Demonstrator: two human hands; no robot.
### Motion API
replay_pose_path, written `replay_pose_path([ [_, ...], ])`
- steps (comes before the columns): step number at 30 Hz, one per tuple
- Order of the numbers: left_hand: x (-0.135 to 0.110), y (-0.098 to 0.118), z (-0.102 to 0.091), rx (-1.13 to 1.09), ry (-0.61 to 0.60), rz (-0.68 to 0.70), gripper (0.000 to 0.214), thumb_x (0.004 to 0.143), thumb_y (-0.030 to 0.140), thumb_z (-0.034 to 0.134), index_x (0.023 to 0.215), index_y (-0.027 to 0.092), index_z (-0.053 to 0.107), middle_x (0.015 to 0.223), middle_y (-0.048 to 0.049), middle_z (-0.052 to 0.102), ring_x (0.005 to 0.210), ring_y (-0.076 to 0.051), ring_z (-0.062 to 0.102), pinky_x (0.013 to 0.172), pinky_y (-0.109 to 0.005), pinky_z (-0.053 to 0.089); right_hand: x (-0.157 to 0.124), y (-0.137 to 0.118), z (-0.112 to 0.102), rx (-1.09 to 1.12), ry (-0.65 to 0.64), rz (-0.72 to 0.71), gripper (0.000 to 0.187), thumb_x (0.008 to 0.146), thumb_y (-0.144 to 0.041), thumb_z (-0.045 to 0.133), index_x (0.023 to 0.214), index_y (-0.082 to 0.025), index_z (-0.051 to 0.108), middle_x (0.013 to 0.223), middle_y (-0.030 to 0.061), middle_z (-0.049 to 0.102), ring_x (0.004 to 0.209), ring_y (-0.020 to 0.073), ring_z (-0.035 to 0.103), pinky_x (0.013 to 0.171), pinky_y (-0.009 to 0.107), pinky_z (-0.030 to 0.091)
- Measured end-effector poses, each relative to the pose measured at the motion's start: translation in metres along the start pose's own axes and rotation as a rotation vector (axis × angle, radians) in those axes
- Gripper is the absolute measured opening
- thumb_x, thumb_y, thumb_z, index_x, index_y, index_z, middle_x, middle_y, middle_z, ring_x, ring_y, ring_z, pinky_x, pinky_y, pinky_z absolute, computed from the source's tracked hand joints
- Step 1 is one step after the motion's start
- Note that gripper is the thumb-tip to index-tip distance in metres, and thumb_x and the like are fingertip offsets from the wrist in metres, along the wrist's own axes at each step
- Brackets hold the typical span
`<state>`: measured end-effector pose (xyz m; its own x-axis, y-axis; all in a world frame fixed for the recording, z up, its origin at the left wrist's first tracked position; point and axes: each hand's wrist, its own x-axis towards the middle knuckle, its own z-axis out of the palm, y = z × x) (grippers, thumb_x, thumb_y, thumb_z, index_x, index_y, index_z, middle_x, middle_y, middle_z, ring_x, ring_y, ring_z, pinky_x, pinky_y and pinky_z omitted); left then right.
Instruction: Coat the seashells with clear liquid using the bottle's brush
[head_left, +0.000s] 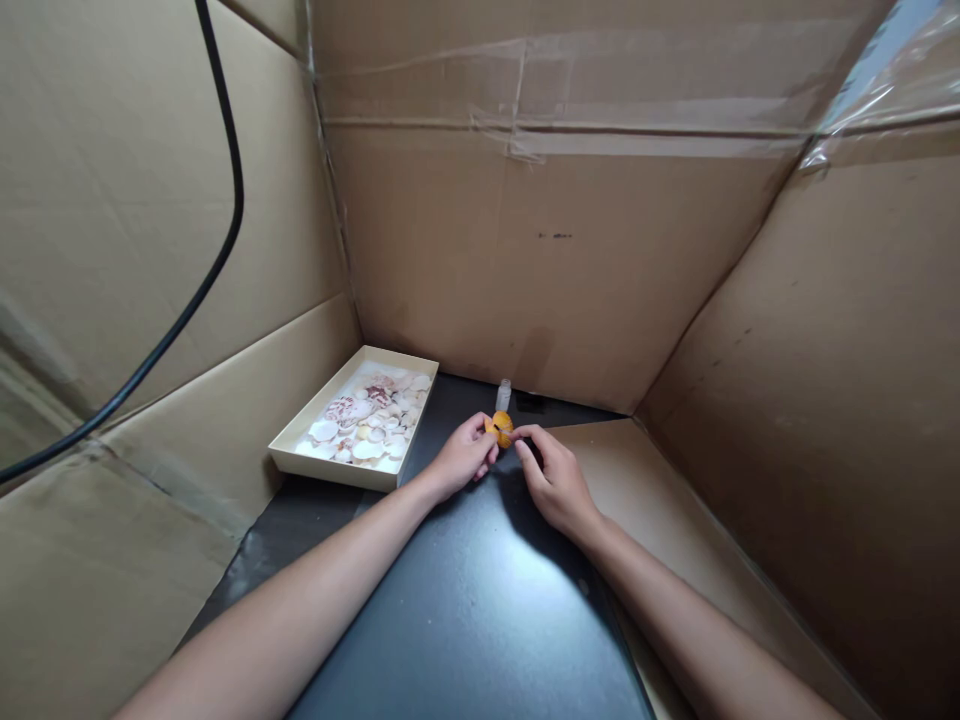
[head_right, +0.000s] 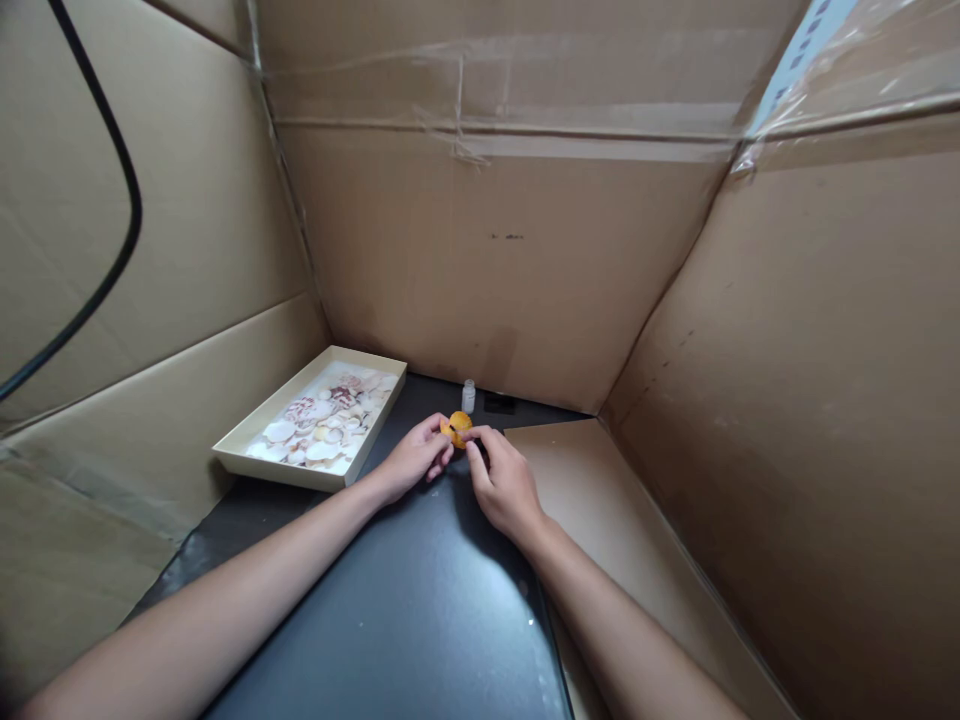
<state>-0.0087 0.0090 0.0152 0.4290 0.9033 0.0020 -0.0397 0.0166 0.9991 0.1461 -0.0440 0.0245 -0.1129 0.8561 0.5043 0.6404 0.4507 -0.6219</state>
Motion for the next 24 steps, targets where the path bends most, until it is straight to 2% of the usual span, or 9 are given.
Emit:
replay_pose_path([
  [3,-0.0003,0.0,-0.0003,0.015,0.015,-0.012,0.008,0.081,0.024,0.044,0.079,0.02,0.037,0.051,0.0099,0.045,0.032,-0.003,0.033,0.033,-0.014,0.023,0.0005,0.001,-0.0013,-0.055,0.048,0.08,0.021,0.094,-0.031,0.041,0.097,-0.022,0.059,0.092,0.0036,0.067,0.083,0.0188,0.062,0.074,0.028,0.044],
  [8,-0.001,0.0012,-0.0006,0.002,0.02,-0.005,0.011,0.081,0.028,0.046,0.082,0.018,0.042,0.054,0.0088,0.047,0.033,-0.002,0.035,0.035,-0.014,0.025,0.0,0.0015,-0.0013,0.024,0.018,-0.029,0.021,0.095,-0.032,0.041,0.099,-0.021,0.058,0.096,0.0044,0.066,0.087,0.0178,0.061,0.077,0.027,0.044],
  [13,-0.0011,0.0026,-0.0012,0.009,-0.011,-0.021,0.014,0.081,0.028,0.044,0.088,0.017,0.047,0.052,0.0085,0.045,0.035,-0.003,0.033,0.036,-0.014,0.025,0.0002,0.0013,-0.0027,-0.03,0.067,0.049,0.021,0.095,-0.033,0.041,0.099,-0.022,0.058,0.094,0.0034,0.066,0.081,0.0174,0.06,0.073,0.027,0.042],
  [18,-0.0029,0.0046,-0.0022,-0.035,-0.018,-0.045,0.014,0.079,0.028,0.041,0.086,0.018,0.047,0.05,0.0079,0.042,0.038,-0.005,0.032,0.037,-0.015,0.024,0.0003,0.0015,-0.0029,0.047,-0.018,-0.042,0.021,0.096,-0.03,0.039,0.098,-0.022,0.058,0.096,0.0035,0.065,0.089,0.0174,0.06,0.08,0.027,0.042],
  [22,-0.004,0.0039,-0.0029,-0.108,-0.018,-0.053,0.014,0.077,0.027,0.041,0.088,0.018,0.043,0.049,0.0084,0.04,0.038,-0.006,0.031,0.038,-0.015,0.023,0.0006,0.0024,-0.0034,-0.061,0.057,0.061,0.019,0.095,-0.03,0.041,0.096,-0.022,0.058,0.092,0.0027,0.064,0.082,0.0179,0.059,0.074,0.028,0.041],
  [24,-0.0039,0.0035,-0.003,-0.136,-0.028,-0.053,0.014,0.076,0.027,0.041,0.087,0.019,0.042,0.048,0.0088,0.038,0.038,-0.006,0.03,0.038,-0.015,0.022,0.0,0.0017,-0.0037,-0.032,0.065,0.035,0.019,0.095,-0.03,0.041,0.096,-0.022,0.058,0.092,0.0026,0.064,0.08,0.0169,0.059,0.073,0.027,0.041],
])
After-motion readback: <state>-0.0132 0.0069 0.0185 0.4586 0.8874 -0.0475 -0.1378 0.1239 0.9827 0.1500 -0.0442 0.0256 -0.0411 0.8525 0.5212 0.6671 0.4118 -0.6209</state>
